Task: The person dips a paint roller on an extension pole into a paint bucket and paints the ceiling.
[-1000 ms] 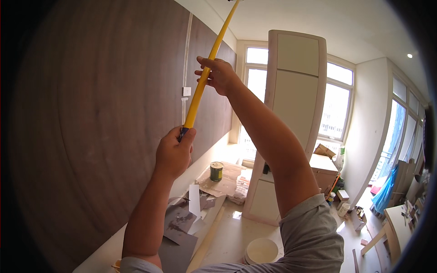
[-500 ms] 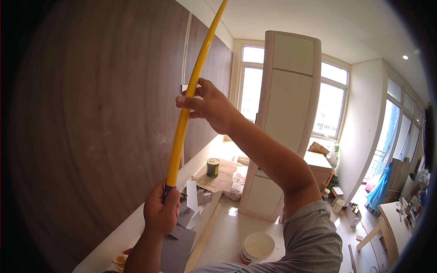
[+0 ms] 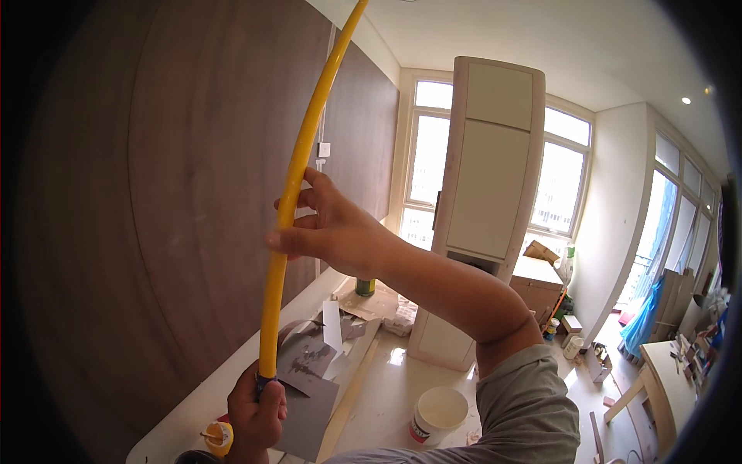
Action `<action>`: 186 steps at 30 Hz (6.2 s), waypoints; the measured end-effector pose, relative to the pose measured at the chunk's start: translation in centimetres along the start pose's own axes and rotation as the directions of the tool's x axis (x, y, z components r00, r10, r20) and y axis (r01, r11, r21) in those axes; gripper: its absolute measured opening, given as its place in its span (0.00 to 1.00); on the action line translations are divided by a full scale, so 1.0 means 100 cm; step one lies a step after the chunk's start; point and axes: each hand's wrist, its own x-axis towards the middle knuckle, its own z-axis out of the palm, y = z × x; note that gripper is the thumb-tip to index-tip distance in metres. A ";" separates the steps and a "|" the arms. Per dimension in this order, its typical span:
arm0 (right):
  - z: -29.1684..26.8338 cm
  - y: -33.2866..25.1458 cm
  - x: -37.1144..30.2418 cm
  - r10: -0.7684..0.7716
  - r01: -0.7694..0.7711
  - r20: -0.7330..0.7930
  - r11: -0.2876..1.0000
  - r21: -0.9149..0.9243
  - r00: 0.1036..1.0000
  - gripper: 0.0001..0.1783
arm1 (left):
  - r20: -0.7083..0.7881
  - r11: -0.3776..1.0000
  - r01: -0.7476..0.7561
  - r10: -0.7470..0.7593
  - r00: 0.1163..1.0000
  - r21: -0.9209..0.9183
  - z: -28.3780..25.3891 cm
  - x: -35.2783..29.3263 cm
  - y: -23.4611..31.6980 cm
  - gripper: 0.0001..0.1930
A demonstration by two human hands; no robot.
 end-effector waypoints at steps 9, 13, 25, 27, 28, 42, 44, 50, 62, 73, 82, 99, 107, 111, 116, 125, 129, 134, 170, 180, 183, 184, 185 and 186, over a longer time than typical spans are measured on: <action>-0.006 0.010 0.074 -0.066 0.072 -0.075 0.994 0.081 0.995 0.59 | -0.005 0.998 -0.032 0.033 0.999 0.051 -0.014 0.070 0.012 0.14; -0.026 0.019 0.107 -0.051 0.060 -0.097 0.994 0.090 0.994 0.57 | 0.020 0.997 -0.047 0.046 0.999 0.066 -0.008 0.111 0.014 0.13; -0.111 0.080 0.204 -0.028 0.082 -0.288 0.980 0.179 0.957 0.41 | 0.029 0.992 -0.055 0.052 0.998 0.111 0.029 0.251 -0.016 0.12; -0.124 0.091 0.216 -0.026 0.090 -0.315 0.978 0.189 0.949 0.38 | 0.046 0.992 -0.068 0.063 0.997 0.105 0.036 0.270 -0.023 0.12; -0.131 0.095 0.222 -0.022 0.085 -0.309 0.978 0.190 0.951 0.38 | 0.043 0.992 -0.059 0.055 0.998 0.116 0.040 0.279 -0.025 0.12; -0.170 0.121 0.241 -0.028 0.095 -0.399 0.984 0.150 0.916 0.33 | 0.069 0.979 -0.065 0.053 0.996 0.191 0.062 0.319 -0.040 0.15; -0.171 0.114 0.238 -0.032 0.098 -0.396 0.984 0.149 0.918 0.34 | 0.067 0.984 -0.043 0.031 0.997 0.175 0.064 0.318 -0.038 0.15; -0.146 0.093 0.202 -0.051 0.089 -0.342 0.992 0.094 0.938 0.37 | 0.082 0.996 -0.023 0.016 0.996 0.087 0.056 0.277 -0.034 0.13; -0.031 0.049 0.096 -0.110 0.117 -0.147 0.992 0.044 0.983 0.62 | 0.060 0.999 -0.033 0.031 0.998 0.024 -0.010 0.113 -0.014 0.14; 0.025 0.026 0.037 -0.099 0.101 -0.044 0.994 0.043 0.994 0.62 | 0.019 0.996 -0.044 0.043 0.999 0.075 -0.045 0.025 -0.016 0.20; 0.003 0.077 0.036 0.104 -0.062 -0.162 0.967 0.245 0.981 0.48 | 0.011 0.887 0.149 -0.171 0.985 0.437 -0.119 -0.095 -0.186 0.20; 0.074 0.255 -0.224 0.604 -0.253 -0.277 0.644 0.722 0.747 0.12 | 0.103 0.340 0.146 -0.616 0.781 0.929 -0.206 -0.183 -0.184 0.13; 0.017 0.293 -0.303 0.713 -0.230 -0.413 0.618 0.752 0.566 0.11 | 0.128 0.328 0.091 -0.588 0.799 0.940 -0.161 -0.130 -0.197 0.18; -0.015 0.308 -0.326 0.705 -0.176 -0.446 0.621 0.764 0.552 0.10 | 0.197 0.380 0.039 -0.561 0.804 0.924 -0.135 -0.119 -0.206 0.14; -0.063 0.353 -0.361 0.747 -0.104 -0.375 0.506 0.856 0.549 0.13 | 0.175 0.373 0.087 -0.615 0.769 0.924 -0.096 -0.117 -0.215 0.13; -0.087 0.435 -0.431 0.818 0.004 -0.301 0.343 0.939 0.490 0.10 | 0.025 0.105 0.110 -0.827 0.562 0.988 -0.078 -0.089 -0.189 0.21; -0.029 0.460 -0.451 0.850 0.024 -0.058 0.053 0.998 0.524 0.10 | -0.025 0.005 0.049 -0.804 0.595 0.999 -0.102 -0.069 -0.147 0.24; 0.051 0.483 -0.442 0.914 -0.133 0.197 -0.159 0.978 0.355 0.11 | -0.213 -0.301 -0.064 -0.793 0.571 0.952 -0.099 -0.051 -0.093 0.21; 0.064 0.591 -0.458 0.916 -0.306 0.402 -0.381 0.872 0.004 0.14 | -0.101 -0.320 -0.289 -0.809 0.579 0.902 0.171 0.020 -0.116 0.14; 0.065 0.603 -0.486 0.843 -0.536 0.447 -0.239 0.810 0.299 0.15 | -0.204 -0.368 -0.188 -0.796 0.570 0.911 0.182 0.014 -0.099 0.14; 0.060 0.595 -0.475 0.872 -0.558 0.439 -0.257 0.789 0.219 0.18 | -0.091 -0.310 -0.270 -0.793 0.602 0.912 0.173 -0.002 -0.101 0.13; 0.059 0.591 -0.468 0.854 -0.340 0.520 -0.497 0.798 -0.027 0.17 | -0.121 -0.344 -0.264 -0.783 0.610 0.901 0.168 -0.006 -0.097 0.13; 0.059 0.581 -0.464 0.854 -0.363 0.519 -0.494 0.790 -0.032 0.17 | -0.136 -0.353 -0.254 -0.783 0.607 0.900 0.161 -0.007 -0.091 0.13; 0.060 0.569 -0.461 0.834 -0.336 0.550 -0.509 0.792 0.035 0.15 | -0.130 -0.354 -0.249 -0.771 0.623 0.902 0.154 -0.006 -0.082 0.13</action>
